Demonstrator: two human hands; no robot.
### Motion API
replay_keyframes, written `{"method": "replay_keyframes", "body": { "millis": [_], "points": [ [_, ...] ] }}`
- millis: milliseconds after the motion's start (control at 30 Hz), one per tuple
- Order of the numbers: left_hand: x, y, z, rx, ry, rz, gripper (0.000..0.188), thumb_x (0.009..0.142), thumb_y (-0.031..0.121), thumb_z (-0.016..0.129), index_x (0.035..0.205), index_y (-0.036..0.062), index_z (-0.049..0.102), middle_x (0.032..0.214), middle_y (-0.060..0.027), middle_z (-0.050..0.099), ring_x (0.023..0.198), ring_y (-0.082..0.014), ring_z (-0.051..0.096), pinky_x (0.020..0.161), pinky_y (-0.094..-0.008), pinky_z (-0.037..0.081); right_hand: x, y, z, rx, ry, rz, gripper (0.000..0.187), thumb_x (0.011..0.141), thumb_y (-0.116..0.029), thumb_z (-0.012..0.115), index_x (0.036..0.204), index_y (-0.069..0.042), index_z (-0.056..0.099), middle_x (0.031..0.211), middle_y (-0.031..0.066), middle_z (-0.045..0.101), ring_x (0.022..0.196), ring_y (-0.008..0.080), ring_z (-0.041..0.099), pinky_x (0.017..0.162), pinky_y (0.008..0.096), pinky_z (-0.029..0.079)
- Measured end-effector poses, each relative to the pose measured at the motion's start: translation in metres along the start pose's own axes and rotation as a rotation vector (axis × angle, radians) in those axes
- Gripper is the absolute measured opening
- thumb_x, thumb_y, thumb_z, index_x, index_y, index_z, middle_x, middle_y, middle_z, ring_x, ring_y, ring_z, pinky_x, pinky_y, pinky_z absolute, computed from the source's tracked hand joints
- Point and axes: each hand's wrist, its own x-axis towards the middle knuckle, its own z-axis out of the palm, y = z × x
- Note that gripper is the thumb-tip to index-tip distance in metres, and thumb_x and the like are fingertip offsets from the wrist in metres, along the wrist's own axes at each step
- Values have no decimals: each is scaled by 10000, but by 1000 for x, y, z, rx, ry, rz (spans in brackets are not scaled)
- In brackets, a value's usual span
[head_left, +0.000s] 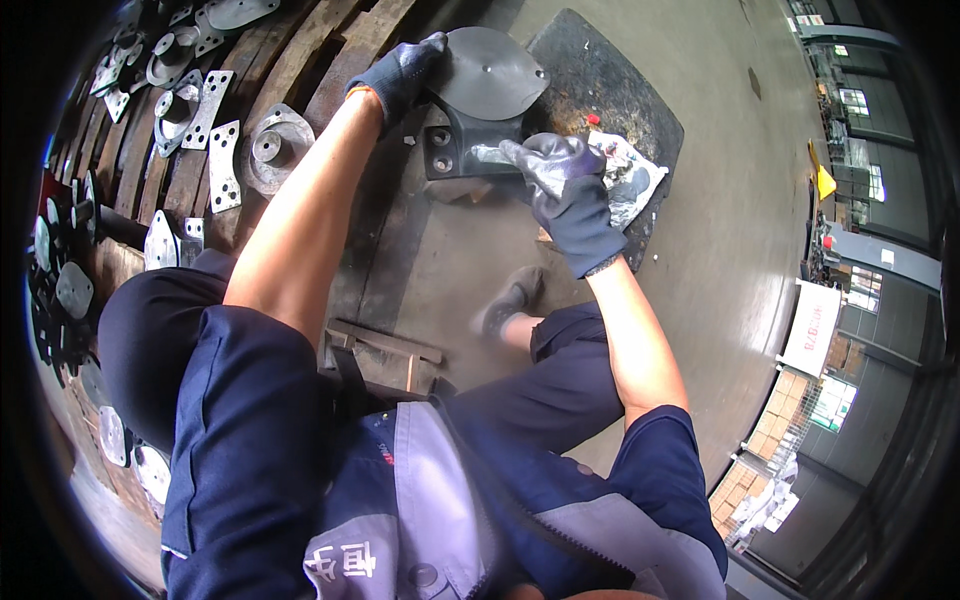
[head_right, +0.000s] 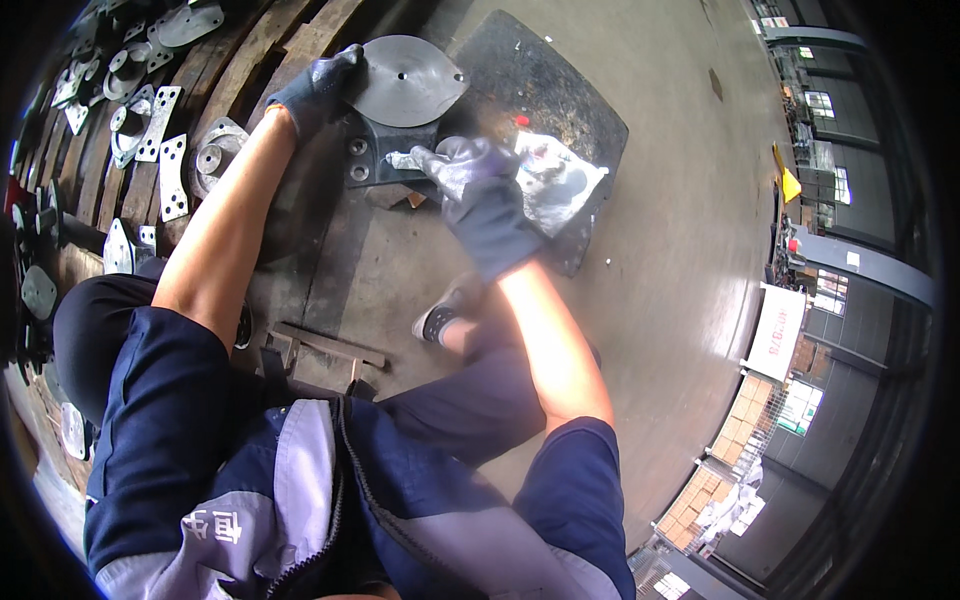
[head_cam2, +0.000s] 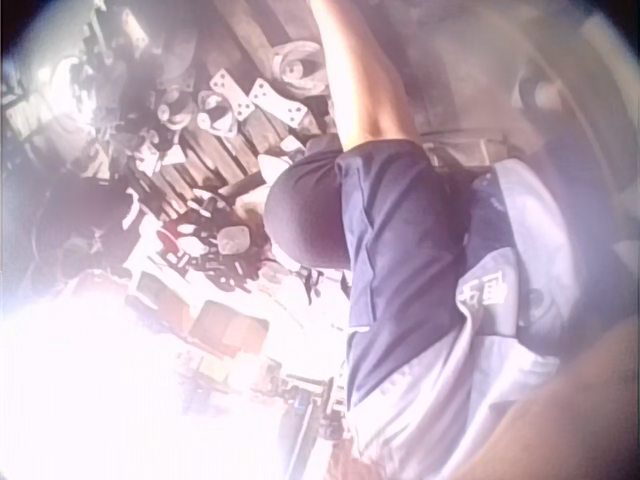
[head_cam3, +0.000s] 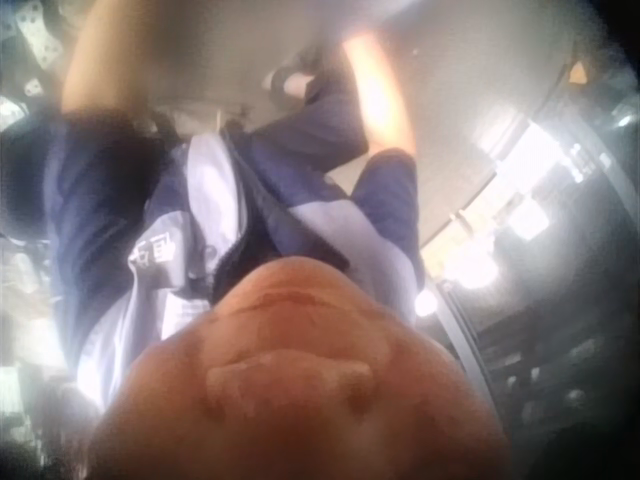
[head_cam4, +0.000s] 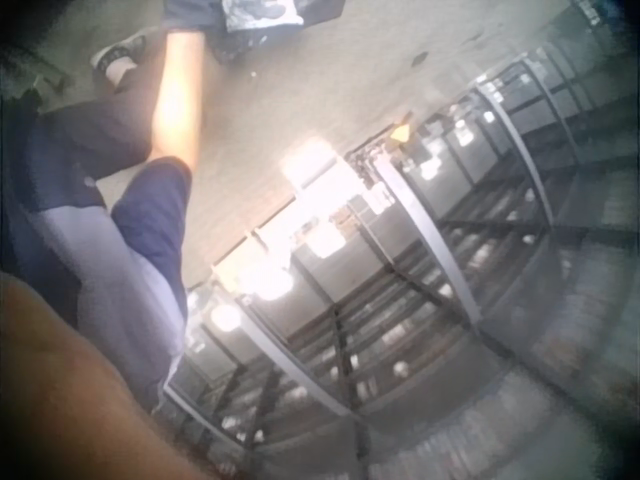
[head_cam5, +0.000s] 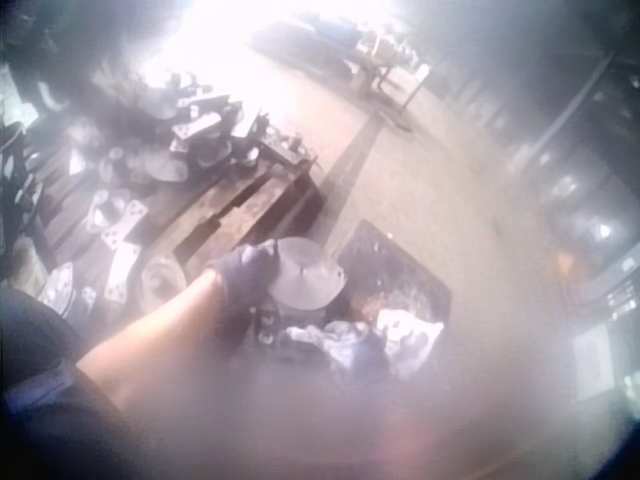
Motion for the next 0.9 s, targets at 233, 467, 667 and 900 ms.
{"method": "replay_keyframes", "body": {
  "millis": [233, 467, 667, 900],
  "points": [
    [0, 5, 4, -173, 15, -72, 396, 923, 456, 432, 960, 107, 614, 636, 29, 495, 477, -84, 413, 427, -229, 328, -9, 21, 13, 201, 123, 106, 122, 802, -144, 601, 862, -47, 644, 777, 87, 628, 699, 227, 591, 630, 326, 468],
    [-4, 10, 3, -115, 53, -94, 394, 922, 463, 428, 923, 117, 616, 593, 29, 469, 438, -86, 370, 406, -229, 282, -20, 54, 24, 76, 131, 8, 106, 765, -98, 593, 853, -89, 652, 792, 58, 620, 704, 224, 591, 620, 328, 473],
    [-9, 14, 4, -202, 56, -124, 402, 920, 472, 427, 903, 119, 619, 593, 25, 471, 443, -83, 368, 412, -236, 280, -20, 46, 15, 781, 146, 518, 79, 770, -93, 621, 838, -62, 647, 769, 89, 621, 702, 236, 593, 630, 326, 475],
    [-9, 11, 5, -248, 47, -121, 388, 914, 475, 430, 866, 132, 606, 586, 27, 455, 447, -72, 367, 411, -228, 278, -13, 19, 2, 190, 81, 66, 306, 724, -27, 511, 978, -123, 651, 750, 22, 579, 632, 202, 548, 602, 321, 457]
  ]
}}
